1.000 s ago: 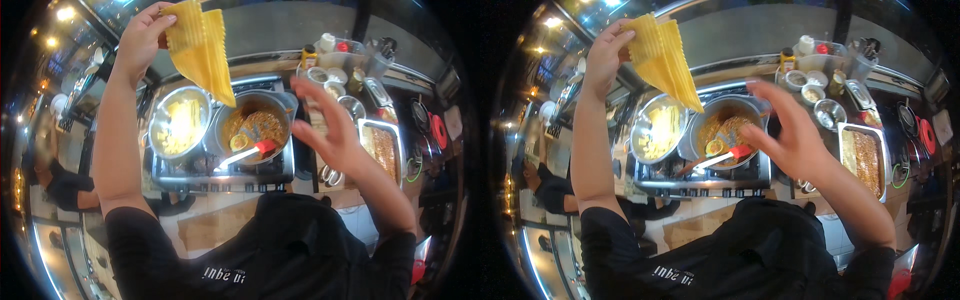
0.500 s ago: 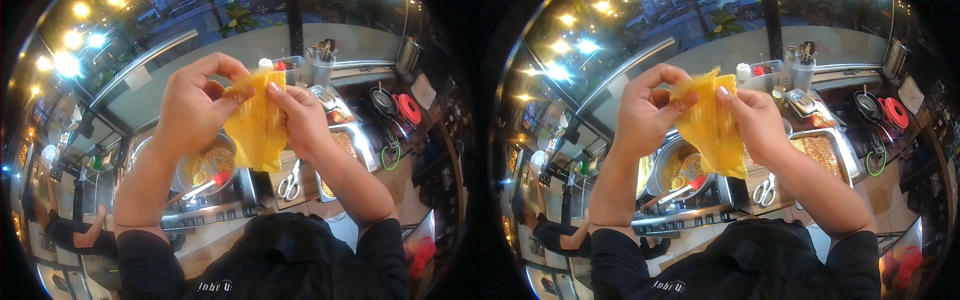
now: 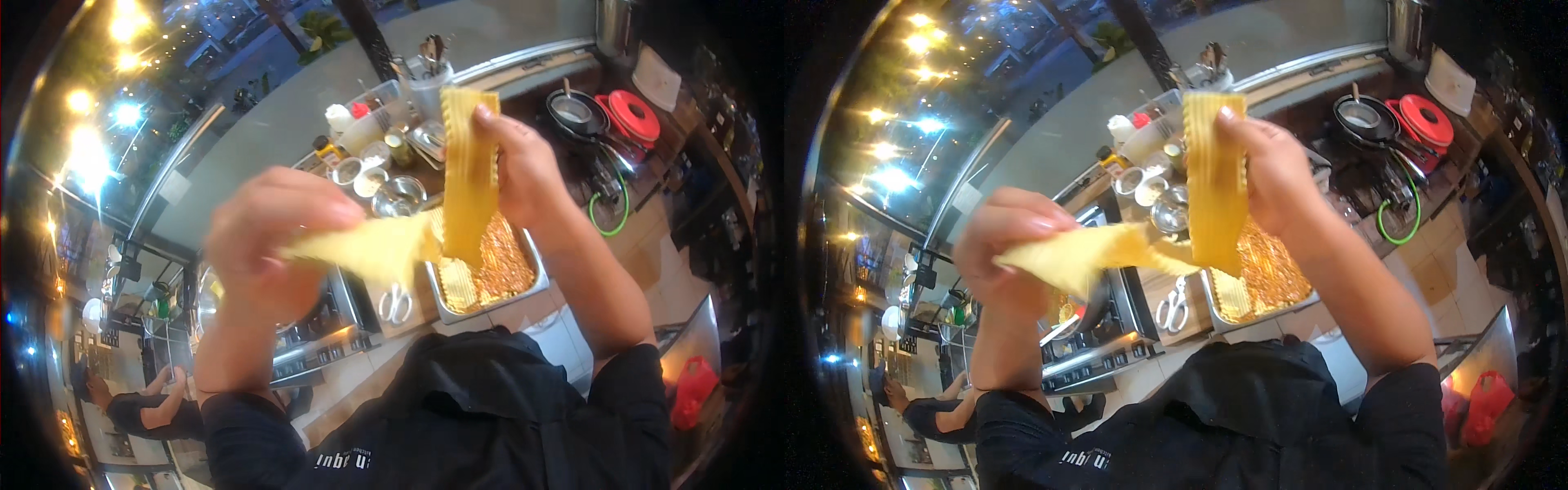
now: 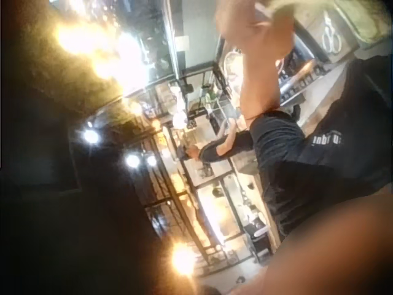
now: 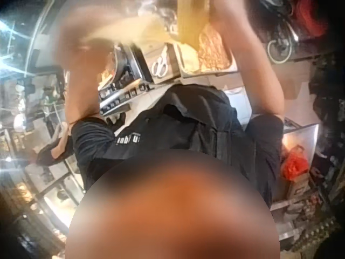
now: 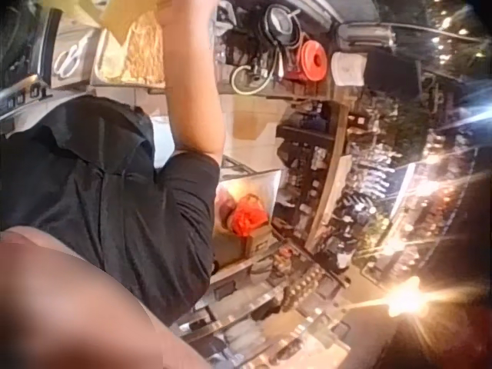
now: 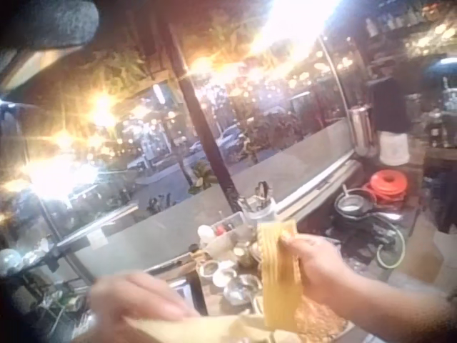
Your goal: The person assembles a lasagna in a rectangular metal tray. They scoop a meat sauce from a pot and spread it over layers of pasta sheets using a red spatula. The person uses scissors to trim the pasta sheets to fit the tray and arranges them in layers with the sauce.
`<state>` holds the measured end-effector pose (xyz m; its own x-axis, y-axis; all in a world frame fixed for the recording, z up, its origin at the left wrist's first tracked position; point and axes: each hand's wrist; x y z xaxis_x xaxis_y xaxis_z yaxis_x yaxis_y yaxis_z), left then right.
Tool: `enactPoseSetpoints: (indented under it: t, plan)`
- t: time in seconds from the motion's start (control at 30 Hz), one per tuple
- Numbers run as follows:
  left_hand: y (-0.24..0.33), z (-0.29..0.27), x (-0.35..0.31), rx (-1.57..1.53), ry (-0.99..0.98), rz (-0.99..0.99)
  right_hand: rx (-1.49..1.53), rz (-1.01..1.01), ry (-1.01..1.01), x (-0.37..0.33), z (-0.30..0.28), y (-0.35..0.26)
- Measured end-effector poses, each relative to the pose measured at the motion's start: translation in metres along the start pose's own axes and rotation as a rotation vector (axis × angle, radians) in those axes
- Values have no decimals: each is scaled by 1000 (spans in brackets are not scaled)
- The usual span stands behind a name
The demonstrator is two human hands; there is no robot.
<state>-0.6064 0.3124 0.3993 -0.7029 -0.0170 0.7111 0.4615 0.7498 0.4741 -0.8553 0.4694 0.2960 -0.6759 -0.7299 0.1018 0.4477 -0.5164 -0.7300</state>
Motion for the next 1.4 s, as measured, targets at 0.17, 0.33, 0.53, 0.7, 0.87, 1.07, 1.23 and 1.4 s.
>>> enactPoseSetpoints:
  t: [0.17,0.33,0.53,0.7,0.87,1.07,1.23,1.4]
  plan:
    - [6,26,11,-212,230,-204,214,-147,-81,-4,-101,-40]
    - [-1,45,30,-389,362,-362,297,-209,-534,-54,-181,-70]
    - [-6,81,65,-480,169,-179,-371,-97,-543,-92,-174,-63]
    - [-39,130,96,-628,-65,-71,-615,135,-556,-80,-160,0]
    - [-71,139,83,-820,-27,-424,-648,236,-546,-111,-184,27]
    - [-187,169,4,-508,-23,-892,-566,452,-327,-156,-187,46]
    - [-291,218,-88,-179,-282,-1091,-586,573,-182,-163,-210,124]
    - [-323,248,-123,295,-298,-635,-822,627,-11,-169,-199,163]
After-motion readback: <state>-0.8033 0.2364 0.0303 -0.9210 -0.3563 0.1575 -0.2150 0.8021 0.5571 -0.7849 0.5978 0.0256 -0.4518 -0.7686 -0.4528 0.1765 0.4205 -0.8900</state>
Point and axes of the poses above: each hand's wrist, its own x-axis towards the middle knuckle, its own z-axis out of the palm, y = z × x, and after that the axes turned 7 degrees about -z, right-handed
